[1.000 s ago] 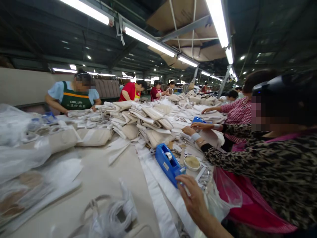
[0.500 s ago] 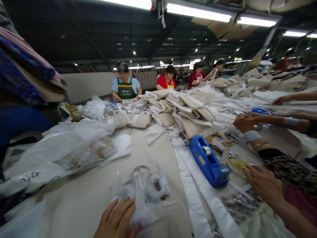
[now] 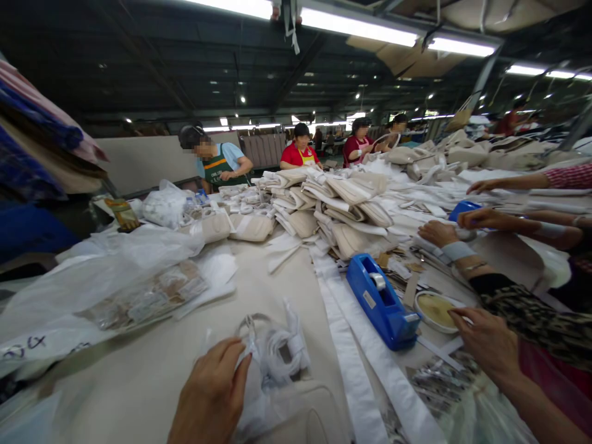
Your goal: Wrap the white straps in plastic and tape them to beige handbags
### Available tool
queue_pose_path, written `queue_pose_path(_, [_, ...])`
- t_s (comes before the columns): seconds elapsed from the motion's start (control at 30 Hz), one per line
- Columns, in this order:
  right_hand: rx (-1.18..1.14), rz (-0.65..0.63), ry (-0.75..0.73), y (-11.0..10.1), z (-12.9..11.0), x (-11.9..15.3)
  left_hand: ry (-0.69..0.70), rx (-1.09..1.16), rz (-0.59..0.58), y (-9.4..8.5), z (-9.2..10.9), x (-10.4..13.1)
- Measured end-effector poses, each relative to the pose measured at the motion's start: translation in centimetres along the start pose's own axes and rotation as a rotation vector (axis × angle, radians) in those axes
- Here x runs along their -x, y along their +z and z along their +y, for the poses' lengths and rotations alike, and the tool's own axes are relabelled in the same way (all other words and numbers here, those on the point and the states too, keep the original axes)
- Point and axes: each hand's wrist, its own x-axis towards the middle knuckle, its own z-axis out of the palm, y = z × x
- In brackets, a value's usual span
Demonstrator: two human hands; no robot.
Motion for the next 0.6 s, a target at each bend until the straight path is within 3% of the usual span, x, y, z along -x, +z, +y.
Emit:
queue_pose_path(0.13, [-0.07,0.016,0.111,-2.6,-2.6,1.5,-0.239,0.031,-0.278,-0.5,1.1,-4.2])
queue_pose_path(0.27, [-0.233,-0.07,0.139,-4.6,-6.4,4.2,-0.3,0.036,-0.342,-0.7,1.1,-5.6])
queue_pose_path(0.4, [-0.42,-0.142,0.021,-5.0,-10.5,6.4,-0.275,0.132,-0.341,0.4,1.4,-4.6])
queue_pose_path(0.47, [-0.486,-0.188,-0.084,-4.6,-12.5,7.1,-0.25,0.166,-0.299,1.2,0.6,-3.5])
queue_pose_path(0.6, [-0.554,-0.287,-0.287,-3.7,-15.3,8.1,-0.166,0.092,-0.026,2.5,-4.7,0.2])
